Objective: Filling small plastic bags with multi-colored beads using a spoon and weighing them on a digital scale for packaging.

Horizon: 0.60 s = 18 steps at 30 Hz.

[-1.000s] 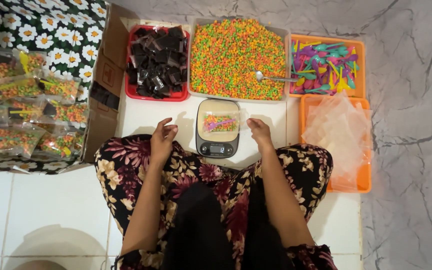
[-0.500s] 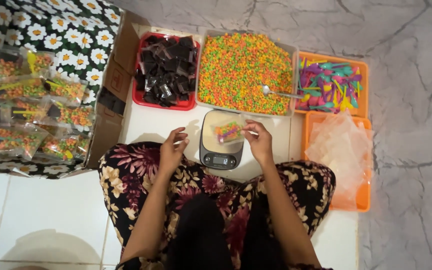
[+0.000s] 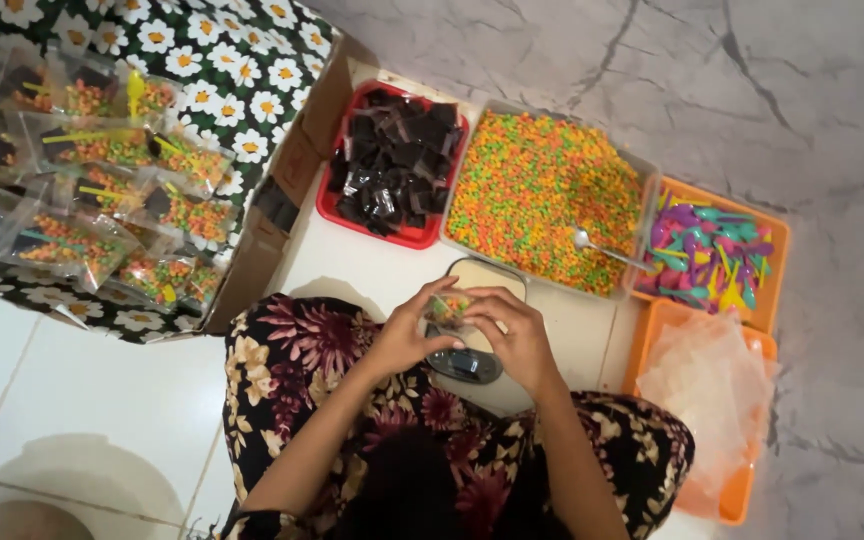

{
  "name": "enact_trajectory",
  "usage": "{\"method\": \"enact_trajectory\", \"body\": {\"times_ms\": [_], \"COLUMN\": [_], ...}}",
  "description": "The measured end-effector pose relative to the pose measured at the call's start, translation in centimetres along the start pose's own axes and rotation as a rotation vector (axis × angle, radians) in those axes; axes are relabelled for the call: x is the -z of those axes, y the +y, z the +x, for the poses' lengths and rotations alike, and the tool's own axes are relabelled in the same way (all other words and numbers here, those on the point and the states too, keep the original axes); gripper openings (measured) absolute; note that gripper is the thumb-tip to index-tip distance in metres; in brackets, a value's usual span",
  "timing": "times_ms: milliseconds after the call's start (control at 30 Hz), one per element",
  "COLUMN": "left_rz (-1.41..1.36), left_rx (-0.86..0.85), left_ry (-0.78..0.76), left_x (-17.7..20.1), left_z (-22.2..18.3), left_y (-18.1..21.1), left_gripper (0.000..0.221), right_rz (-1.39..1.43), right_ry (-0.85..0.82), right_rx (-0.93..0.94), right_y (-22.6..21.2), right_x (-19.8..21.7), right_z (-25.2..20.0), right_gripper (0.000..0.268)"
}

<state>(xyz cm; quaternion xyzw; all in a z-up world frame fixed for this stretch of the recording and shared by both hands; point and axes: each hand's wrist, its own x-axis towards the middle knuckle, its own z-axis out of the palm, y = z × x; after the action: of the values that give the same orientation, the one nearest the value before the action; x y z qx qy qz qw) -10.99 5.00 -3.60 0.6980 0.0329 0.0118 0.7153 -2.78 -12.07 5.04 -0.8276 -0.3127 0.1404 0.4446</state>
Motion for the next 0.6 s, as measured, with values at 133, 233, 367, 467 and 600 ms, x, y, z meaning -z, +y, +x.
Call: {"method": "enact_trajectory", "body": {"times_ms": [133,233,367,467,600], "left_rz": [0.039,-0.078,-0.142,-0.199,-0.253], "left_rx": [0.096,0.144,0.182,0.201,0.249], "left_ry": [0.102,0.238,0.522,0.684,0.774], "left_x": [2.0,3.5,5.9,7.5,8.2], "left_z": [-0.3,-0.5,0.4,1.6,2.8], "left_y": [-2.3,-2.7,-3.0,-2.5,-2.5], "left_gripper": [0.069,0.048,0.045,0.045,0.046], "right_rz": [0.122,0.211,0.157,-0.033,-0.427], "right_ry": [-0.040,-0.043,0.138,0.239,0.268], "right_rx": [-0.039,-0.027,-0.140,-0.187,-0.092], "right_y": [-0.3,0.0,4.9,9.3,11.2], "right_x": [-1.5,-2.9,-4.6,-6.0,-7.3], "right_z": [2.6,4.9,8.2,11.0,13.8], "right_gripper": [0.011,0.017,0.025,0.023,0.019]}}
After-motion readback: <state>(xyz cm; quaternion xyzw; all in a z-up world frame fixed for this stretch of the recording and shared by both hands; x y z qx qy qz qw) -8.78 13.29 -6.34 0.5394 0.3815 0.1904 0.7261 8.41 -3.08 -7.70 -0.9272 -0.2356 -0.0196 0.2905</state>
